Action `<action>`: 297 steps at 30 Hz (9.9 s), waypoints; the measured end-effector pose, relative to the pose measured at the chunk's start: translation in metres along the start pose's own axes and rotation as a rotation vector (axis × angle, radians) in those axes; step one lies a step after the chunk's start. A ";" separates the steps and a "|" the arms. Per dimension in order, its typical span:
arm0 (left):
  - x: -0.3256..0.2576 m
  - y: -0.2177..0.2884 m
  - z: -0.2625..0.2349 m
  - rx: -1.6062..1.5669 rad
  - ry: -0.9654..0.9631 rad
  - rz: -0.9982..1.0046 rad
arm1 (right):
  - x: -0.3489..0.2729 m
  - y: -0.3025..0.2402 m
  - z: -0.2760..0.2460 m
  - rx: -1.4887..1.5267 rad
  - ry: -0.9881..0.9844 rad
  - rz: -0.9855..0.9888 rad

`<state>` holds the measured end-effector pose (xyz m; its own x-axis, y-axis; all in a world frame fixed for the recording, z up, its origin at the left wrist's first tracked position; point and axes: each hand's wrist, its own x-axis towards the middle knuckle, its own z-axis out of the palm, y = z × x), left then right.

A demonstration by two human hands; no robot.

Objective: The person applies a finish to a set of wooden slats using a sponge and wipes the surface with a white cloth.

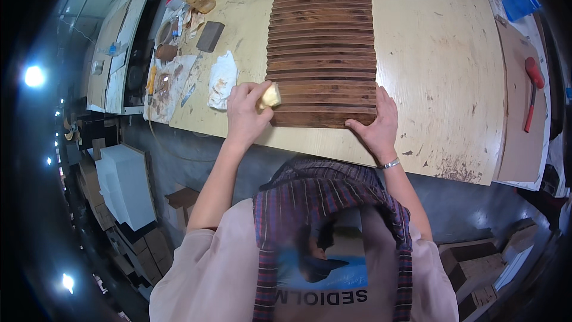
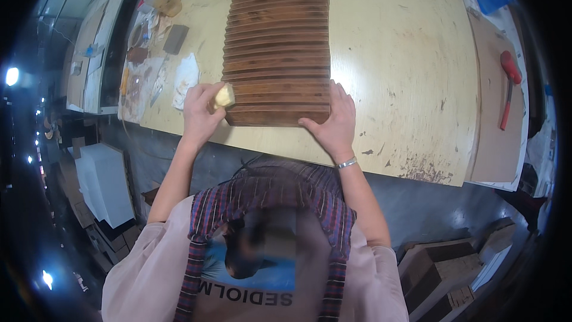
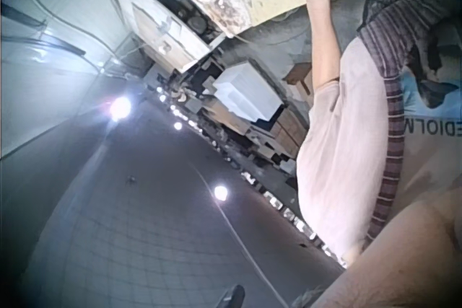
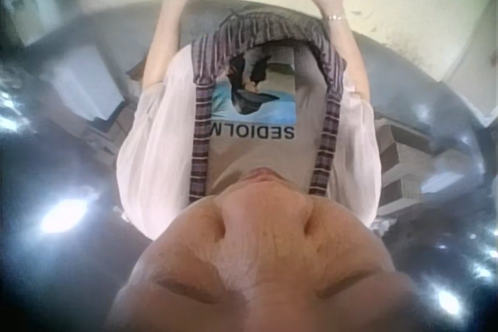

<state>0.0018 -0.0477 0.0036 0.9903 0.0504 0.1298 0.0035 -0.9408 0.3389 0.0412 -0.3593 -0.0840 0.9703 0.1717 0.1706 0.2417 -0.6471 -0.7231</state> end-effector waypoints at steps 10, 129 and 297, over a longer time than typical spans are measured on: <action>0.001 -0.008 -0.003 -0.024 0.028 0.046 | 0.003 -0.002 -0.004 0.001 -0.025 0.009; 0.183 0.100 0.063 0.000 -0.027 0.512 | 0.135 0.020 0.021 0.372 -0.140 0.162; 0.300 0.046 0.043 -0.092 0.145 0.392 | 0.244 0.024 0.025 0.604 -0.036 0.229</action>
<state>0.3046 -0.0899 0.0183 0.8842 -0.2526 0.3930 -0.3885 -0.8646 0.3185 0.2836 -0.3138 -0.0762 0.9928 0.1104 -0.0474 -0.0317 -0.1403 -0.9896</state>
